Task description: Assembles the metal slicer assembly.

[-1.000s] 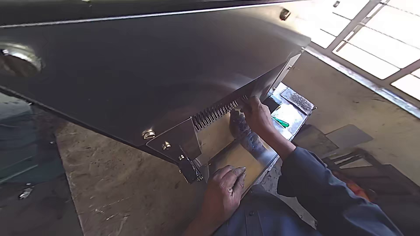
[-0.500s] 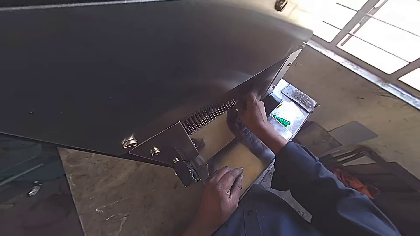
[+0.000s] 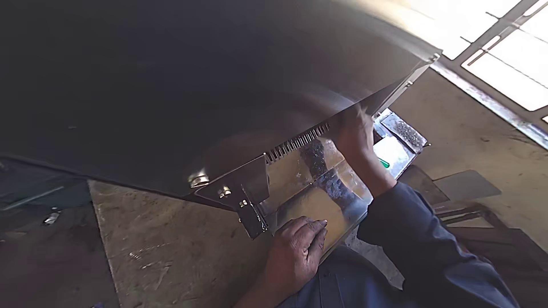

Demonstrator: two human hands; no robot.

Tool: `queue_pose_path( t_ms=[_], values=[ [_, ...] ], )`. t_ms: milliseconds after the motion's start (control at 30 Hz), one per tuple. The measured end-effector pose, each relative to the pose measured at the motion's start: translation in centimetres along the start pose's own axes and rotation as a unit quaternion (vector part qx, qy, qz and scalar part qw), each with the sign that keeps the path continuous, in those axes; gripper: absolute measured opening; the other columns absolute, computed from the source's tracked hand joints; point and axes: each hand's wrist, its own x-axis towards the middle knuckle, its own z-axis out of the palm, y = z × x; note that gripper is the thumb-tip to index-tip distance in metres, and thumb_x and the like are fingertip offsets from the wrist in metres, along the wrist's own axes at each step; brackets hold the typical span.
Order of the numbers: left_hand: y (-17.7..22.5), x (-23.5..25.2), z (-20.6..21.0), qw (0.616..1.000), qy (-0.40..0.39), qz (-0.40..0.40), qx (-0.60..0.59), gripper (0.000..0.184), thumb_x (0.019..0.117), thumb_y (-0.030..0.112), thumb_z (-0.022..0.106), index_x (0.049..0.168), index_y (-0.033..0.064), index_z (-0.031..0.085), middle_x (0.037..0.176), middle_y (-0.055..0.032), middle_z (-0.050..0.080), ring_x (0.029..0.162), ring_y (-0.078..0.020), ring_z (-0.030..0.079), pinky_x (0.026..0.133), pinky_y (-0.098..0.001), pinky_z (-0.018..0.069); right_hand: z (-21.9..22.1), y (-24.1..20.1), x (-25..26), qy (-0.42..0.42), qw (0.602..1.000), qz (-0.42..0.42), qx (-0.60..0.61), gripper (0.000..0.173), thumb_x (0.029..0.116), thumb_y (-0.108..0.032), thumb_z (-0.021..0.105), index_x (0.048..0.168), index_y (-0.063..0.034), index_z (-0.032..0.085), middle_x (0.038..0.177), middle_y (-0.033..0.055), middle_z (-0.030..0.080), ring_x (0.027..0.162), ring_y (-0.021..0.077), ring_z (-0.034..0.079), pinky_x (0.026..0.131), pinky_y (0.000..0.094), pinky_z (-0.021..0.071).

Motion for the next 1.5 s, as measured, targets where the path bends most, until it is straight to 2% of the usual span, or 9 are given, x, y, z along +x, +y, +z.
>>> queue_pose_path(
  t_ms=[100, 267, 433, 633, 733, 833, 900, 1033, 1500],
  values=[
    [-0.1, -0.1, -0.3, 1.0, 0.007, -0.006, -0.011, 0.021, 0.1007, 0.021, 0.062, 0.109, 0.0104, 0.078, 0.099, -0.0009, 0.076, 0.096, -0.0062, 0.071, 0.088, -0.0216, 0.0585, 1.9, 0.8, -1.0, -0.118, 0.992, 0.036, -0.018, 0.032, 0.1044, -0.033, 0.056, 0.111, -0.0039, 0.066, 0.089, 0.0186, 0.072, 0.089, 0.0399, 0.073, 0.078, 0.0602, 0.0557],
    [-0.1, -0.1, 0.2, 1.0, 0.013, -0.002, -0.006, 0.023, 0.1011, 0.024, 0.061, 0.109, 0.0101, 0.078, 0.091, -0.0018, 0.073, 0.086, -0.0078, 0.069, 0.078, -0.0221, 0.0571, -3.1, -1.5, 1.0, 0.057, 0.998, -0.018, -0.023, 0.03, 0.0963, -0.027, 0.062, 0.11, -0.0007, 0.066, 0.089, 0.0196, 0.074, 0.086, 0.0391, 0.074, 0.075, 0.0591, 0.0557],
    [0.0, 0.0, 0.0, 1.0, 0.007, -0.001, -0.007, 0.023, 0.1015, 0.023, 0.06, 0.109, 0.0107, 0.079, 0.097, -0.0017, 0.075, 0.091, -0.0075, 0.071, 0.084, -0.0223, 0.0584, 1.3, 0.2, -0.8, -0.122, 0.991, 0.024, -0.058, 0.033, 0.1054, -0.033, 0.054, 0.11, -0.0023, 0.065, 0.088, 0.022, 0.07, 0.086, 0.0434, 0.071, 0.073, 0.0621, 0.0552],
    [0.0, -0.2, 0.0, 1.0, 0.02, -0.003, -0.011, 0.023, 0.1018, 0.023, 0.06, 0.108, 0.0094, 0.078, 0.096, -0.0021, 0.075, 0.092, -0.0078, 0.07, 0.086, -0.022, 0.0577, -2.4, -1.6, 0.4, 0.025, 0.998, 0.0, -0.061, 0.034, 0.0978, -0.03, 0.06, 0.115, -0.001, 0.064, 0.088, 0.022, 0.073, 0.086, 0.0443, 0.073, 0.074, 0.0628, 0.0541],
    [0.0, 0.1, 0.0, 1.0, 0.011, -0.002, -0.007, 0.023, 0.1014, 0.023, 0.06, 0.108, 0.0105, 0.079, 0.097, -0.0012, 0.076, 0.092, -0.007, 0.071, 0.085, -0.0221, 0.0582, -0.3, -0.5, -0.5, -0.047, 0.995, 0.002, -0.092, 0.035, 0.1029, -0.032, 0.055, 0.114, -0.0001, 0.063, 0.091, 0.0243, 0.071, 0.087, 0.0473, 0.071, 0.073, 0.0643, 0.055],
    [0.0, -0.1, -0.1, 1.0, 0.009, -0.003, -0.007, 0.023, 0.1014, 0.023, 0.06, 0.108, 0.0106, 0.079, 0.096, -0.001, 0.075, 0.091, -0.0068, 0.07, 0.084, -0.0221, 0.0583, 1.3, 0.7, -1.0, -0.158, 0.984, 0.032, -0.073, 0.031, 0.1053, -0.034, 0.053, 0.113, -0.0055, 0.064, 0.091, 0.0183, 0.072, 0.091, 0.0409, 0.072, 0.078, 0.0611, 0.0553],
    [-0.1, -0.1, -0.1, 1.0, 0.016, -0.005, -0.011, 0.023, 0.1012, 0.023, 0.061, 0.109, 0.0104, 0.079, 0.095, -0.0009, 0.075, 0.09, -0.0066, 0.07, 0.084, -0.0216, 0.0581, 0.0, 1.7, -1.3, -0.107, 0.994, 0.012, -0.008, 0.026, 0.1016, -0.028, 0.06, 0.111, -0.0046, 0.066, 0.089, 0.0163, 0.073, 0.086, 0.0372, 0.073, 0.076, 0.0611, 0.0566],
    [0.0, 0.0, 0.3, 1.0, 0.018, -0.001, 0.004, 0.024, 0.1021, 0.025, 0.06, 0.108, 0.0119, 0.079, 0.095, 0.0005, 0.075, 0.089, -0.0049, 0.07, 0.082, -0.0206, 0.0578, -2.3, 3.4, -0.8, 0.016, 0.997, -0.016, 0.067, 0.019, 0.1015, -0.026, 0.061, 0.108, -0.0088, 0.065, 0.088, 0.0039, 0.075, 0.079, 0.0181, 0.073, 0.074, 0.0448, 0.0595],
    [-0.1, 0.0, 0.3, 0.999, -0.01, -0.001, 0.03, 0.023, 0.0988, 0.024, 0.062, 0.107, 0.0126, 0.08, 0.095, 0.0011, 0.075, 0.091, -0.004, 0.07, 0.083, -0.0195, 0.0585, -0.3, 2.1, -0.8, -0.044, 0.998, 0.013, 0.053, 0.027, 0.1032, -0.031, 0.059, 0.111, -0.0049, 0.063, 0.083, 0.0132, 0.071, 0.08, 0.0331, 0.073, 0.072, 0.0531, 0.0577]
  ],
)
